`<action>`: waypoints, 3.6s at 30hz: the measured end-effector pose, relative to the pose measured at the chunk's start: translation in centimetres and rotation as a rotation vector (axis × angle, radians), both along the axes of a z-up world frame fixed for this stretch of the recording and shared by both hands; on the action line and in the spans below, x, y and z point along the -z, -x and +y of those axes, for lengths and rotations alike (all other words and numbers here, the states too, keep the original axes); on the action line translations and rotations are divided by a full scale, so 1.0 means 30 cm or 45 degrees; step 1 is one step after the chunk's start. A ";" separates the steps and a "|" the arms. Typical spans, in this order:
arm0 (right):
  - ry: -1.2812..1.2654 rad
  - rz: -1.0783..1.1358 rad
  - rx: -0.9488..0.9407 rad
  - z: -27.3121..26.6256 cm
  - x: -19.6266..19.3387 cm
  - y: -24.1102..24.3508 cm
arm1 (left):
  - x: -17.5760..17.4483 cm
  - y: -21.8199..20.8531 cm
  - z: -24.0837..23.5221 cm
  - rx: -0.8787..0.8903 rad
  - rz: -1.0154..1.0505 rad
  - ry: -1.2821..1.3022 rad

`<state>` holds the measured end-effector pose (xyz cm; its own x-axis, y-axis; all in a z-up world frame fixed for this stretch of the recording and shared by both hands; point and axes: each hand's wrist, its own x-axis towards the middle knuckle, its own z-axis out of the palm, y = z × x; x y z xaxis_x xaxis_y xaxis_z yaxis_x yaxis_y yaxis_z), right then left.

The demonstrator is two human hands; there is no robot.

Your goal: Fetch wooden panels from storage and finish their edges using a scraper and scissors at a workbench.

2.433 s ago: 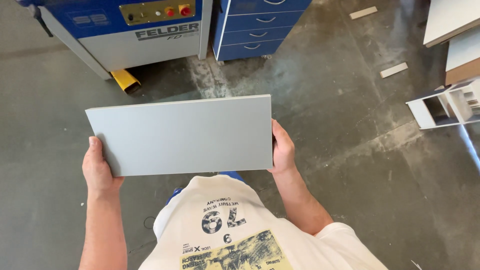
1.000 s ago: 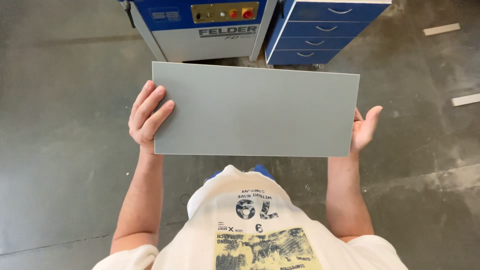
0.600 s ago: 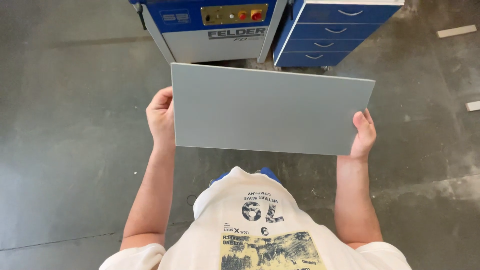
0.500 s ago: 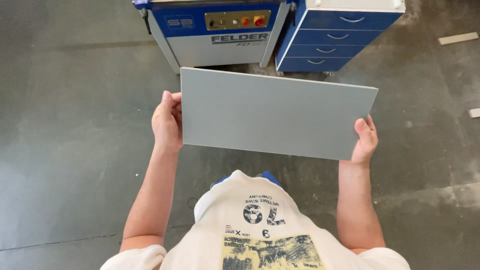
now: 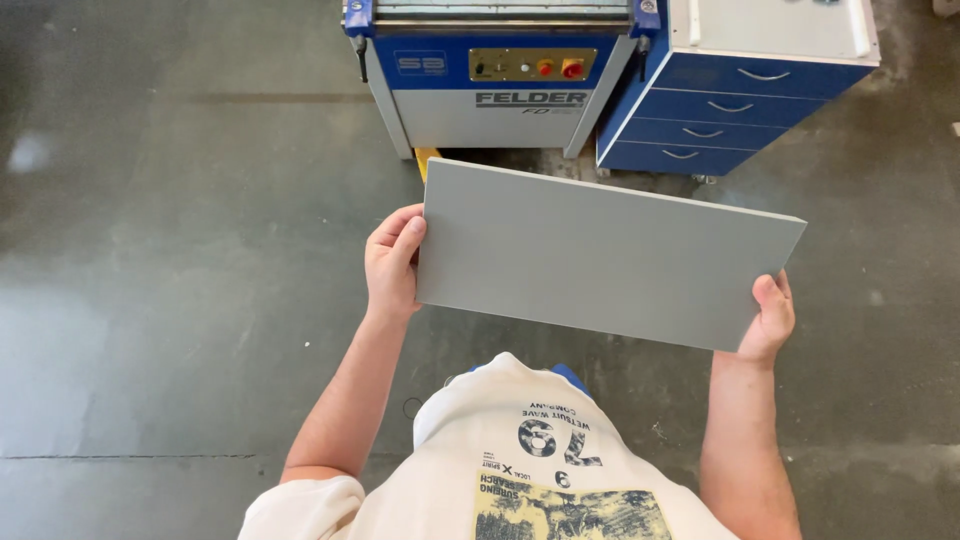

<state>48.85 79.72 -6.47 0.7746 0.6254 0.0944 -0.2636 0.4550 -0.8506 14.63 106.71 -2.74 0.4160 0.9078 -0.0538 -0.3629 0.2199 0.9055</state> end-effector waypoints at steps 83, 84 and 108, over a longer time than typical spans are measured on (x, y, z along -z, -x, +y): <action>0.395 -0.196 0.092 0.036 -0.027 0.065 | 0.000 0.027 0.058 0.178 -0.207 0.146; 0.400 -0.195 0.091 0.042 -0.047 0.076 | 0.003 0.027 0.068 0.178 -0.206 0.152; 0.186 0.268 -0.308 0.103 -0.176 0.085 | -0.030 0.036 0.164 -0.024 0.020 0.571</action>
